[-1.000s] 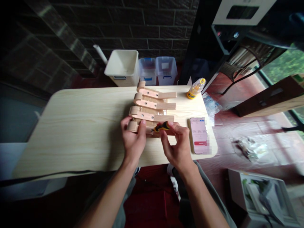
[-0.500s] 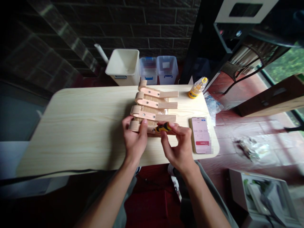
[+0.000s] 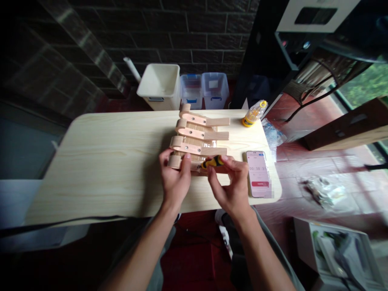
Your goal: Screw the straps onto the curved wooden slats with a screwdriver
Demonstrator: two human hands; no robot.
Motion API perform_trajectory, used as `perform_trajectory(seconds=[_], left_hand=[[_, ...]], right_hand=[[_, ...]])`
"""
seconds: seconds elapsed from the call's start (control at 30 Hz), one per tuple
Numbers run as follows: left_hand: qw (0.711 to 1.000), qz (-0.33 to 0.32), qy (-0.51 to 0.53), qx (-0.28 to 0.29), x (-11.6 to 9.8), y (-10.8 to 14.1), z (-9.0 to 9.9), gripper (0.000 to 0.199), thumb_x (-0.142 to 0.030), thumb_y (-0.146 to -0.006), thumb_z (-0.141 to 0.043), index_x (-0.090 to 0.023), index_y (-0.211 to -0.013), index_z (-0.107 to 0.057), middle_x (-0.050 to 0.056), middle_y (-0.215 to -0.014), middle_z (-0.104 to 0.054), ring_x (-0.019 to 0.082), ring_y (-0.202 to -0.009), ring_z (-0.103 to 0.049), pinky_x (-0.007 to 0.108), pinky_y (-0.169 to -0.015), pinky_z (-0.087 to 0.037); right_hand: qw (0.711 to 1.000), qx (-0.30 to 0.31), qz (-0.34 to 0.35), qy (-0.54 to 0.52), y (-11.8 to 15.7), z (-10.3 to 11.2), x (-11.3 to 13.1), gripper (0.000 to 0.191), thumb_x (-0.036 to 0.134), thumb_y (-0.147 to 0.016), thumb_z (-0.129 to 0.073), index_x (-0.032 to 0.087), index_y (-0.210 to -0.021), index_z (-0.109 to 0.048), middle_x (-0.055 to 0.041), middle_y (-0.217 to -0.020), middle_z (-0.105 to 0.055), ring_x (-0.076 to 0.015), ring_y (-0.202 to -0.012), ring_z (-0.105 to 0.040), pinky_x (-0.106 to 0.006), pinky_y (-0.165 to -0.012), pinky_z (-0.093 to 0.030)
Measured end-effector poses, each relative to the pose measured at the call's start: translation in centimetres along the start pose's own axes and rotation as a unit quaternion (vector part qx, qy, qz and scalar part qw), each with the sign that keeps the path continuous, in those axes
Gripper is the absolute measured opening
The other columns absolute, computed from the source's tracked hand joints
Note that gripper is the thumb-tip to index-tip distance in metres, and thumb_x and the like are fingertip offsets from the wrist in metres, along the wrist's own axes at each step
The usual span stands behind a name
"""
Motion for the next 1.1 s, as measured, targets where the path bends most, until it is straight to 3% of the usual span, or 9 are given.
perform_trajectory(seconds=[0.1, 0.23, 0.47, 0.63, 0.7, 0.8, 0.93, 1.1], left_hand=[[1.000, -0.006, -0.003, 0.007, -0.1, -0.2, 0.0, 0.041, -0.040, -0.094, -0.075, -0.021, -0.125, -0.056, 0.014, -0.124, -0.068, 0.031, -0.135, -0.066, 0.048, -0.118, -0.051], [1.000, -0.013, -0.007, 0.002, -0.2, -0.1, 0.0, 0.040, -0.039, -0.095, -0.074, -0.022, -0.125, -0.055, 0.012, -0.120, -0.067, 0.029, -0.135, -0.065, 0.047, -0.119, -0.050], [1.000, -0.020, -0.018, -0.001, -0.4, 0.0, 0.1, 0.039, -0.039, -0.095, -0.074, -0.022, -0.125, -0.055, 0.012, -0.123, -0.068, 0.028, -0.131, -0.067, 0.045, -0.116, -0.052], [0.999, -0.024, -0.020, 0.007, -0.4, -0.2, 0.1, 0.039, -0.038, -0.095, -0.074, -0.021, -0.124, -0.054, 0.015, -0.134, -0.067, 0.026, -0.126, -0.070, 0.043, -0.112, -0.055], [0.999, -0.024, -0.022, 0.010, -0.4, -0.3, 0.0, 0.039, -0.038, -0.094, -0.074, -0.021, -0.124, -0.054, 0.015, -0.135, -0.068, 0.026, -0.125, -0.071, 0.042, -0.111, -0.055], [1.000, -0.020, -0.018, 0.015, -0.5, -0.3, -0.2, 0.038, -0.036, -0.095, -0.073, -0.022, -0.123, -0.052, 0.015, -0.134, -0.068, 0.024, -0.121, -0.072, 0.039, -0.108, -0.057], [1.000, -0.017, -0.022, 0.012, -0.8, -0.1, -0.3, 0.036, -0.034, -0.095, -0.073, -0.022, -0.121, -0.052, 0.013, -0.127, -0.070, 0.021, -0.112, -0.074, 0.035, -0.100, -0.059], [0.999, -0.031, -0.039, 0.008, -1.0, -0.2, -0.2, 0.035, -0.031, -0.094, -0.074, -0.022, -0.119, -0.052, 0.011, -0.122, -0.071, 0.021, -0.109, -0.074, 0.034, -0.100, -0.059]], right_hand=[[0.999, 0.035, 0.003, -0.017, -0.1, -0.5, 0.6, 0.059, 0.003, -0.099, -0.067, 0.038, -0.143, -0.048, -0.0088, -0.136, -0.071, -0.0259, -0.125, -0.077, -0.050, -0.093, -0.072], [1.000, 0.016, -0.008, 0.001, 0.4, -0.2, -0.1, 0.057, 0.006, -0.099, -0.069, 0.037, -0.142, -0.050, -0.0078, -0.129, -0.070, -0.0258, -0.120, -0.079, -0.050, -0.093, -0.072], [0.997, -0.057, 0.015, 0.052, 0.7, 0.9, -0.7, 0.057, 0.009, -0.094, -0.077, 0.038, -0.139, -0.056, -0.0049, -0.127, -0.062, -0.0191, -0.117, -0.073, -0.036, -0.088, -0.073], [1.000, 0.024, 0.010, -0.010, -0.3, -0.3, 0.6, 0.056, 0.006, -0.099, -0.067, 0.038, -0.141, -0.051, -0.0095, -0.138, -0.066, -0.0265, -0.126, -0.073, -0.054, -0.097, -0.070], [0.999, 0.031, 0.000, -0.019, -0.4, -0.4, 0.7, 0.054, 0.006, -0.101, -0.066, 0.039, -0.140, -0.051, -0.0085, -0.132, -0.068, -0.0275, -0.126, -0.074, -0.057, -0.100, -0.069], [1.000, 0.011, -0.014, -0.015, -0.1, -0.2, 0.0, 0.052, 0.008, -0.102, -0.065, 0.039, -0.141, -0.052, -0.0063, -0.123, -0.068, -0.0261, -0.120, -0.077, -0.055, -0.099, -0.071], [1.000, -0.016, -0.016, -0.008, 0.3, 0.1, -0.9, 0.049, 0.011, -0.101, -0.069, 0.039, -0.139, -0.054, -0.0064, -0.126, -0.063, -0.0241, -0.117, -0.076, -0.047, -0.091, -0.074], [1.000, -0.014, -0.003, -0.005, -0.1, 0.3, -0.4, 0.052, 0.010, -0.098, -0.073, 0.038, -0.139, -0.054, -0.0059, -0.125, -0.063, -0.0238, -0.117, -0.074, -0.044, -0.087, -0.074]])
Point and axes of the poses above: each hand's wrist, its own y-axis away from the middle knuckle, its own z-axis out of the back of the hand, x = y × z, the point moved 9 cm from there along -y, towards the middle knuckle
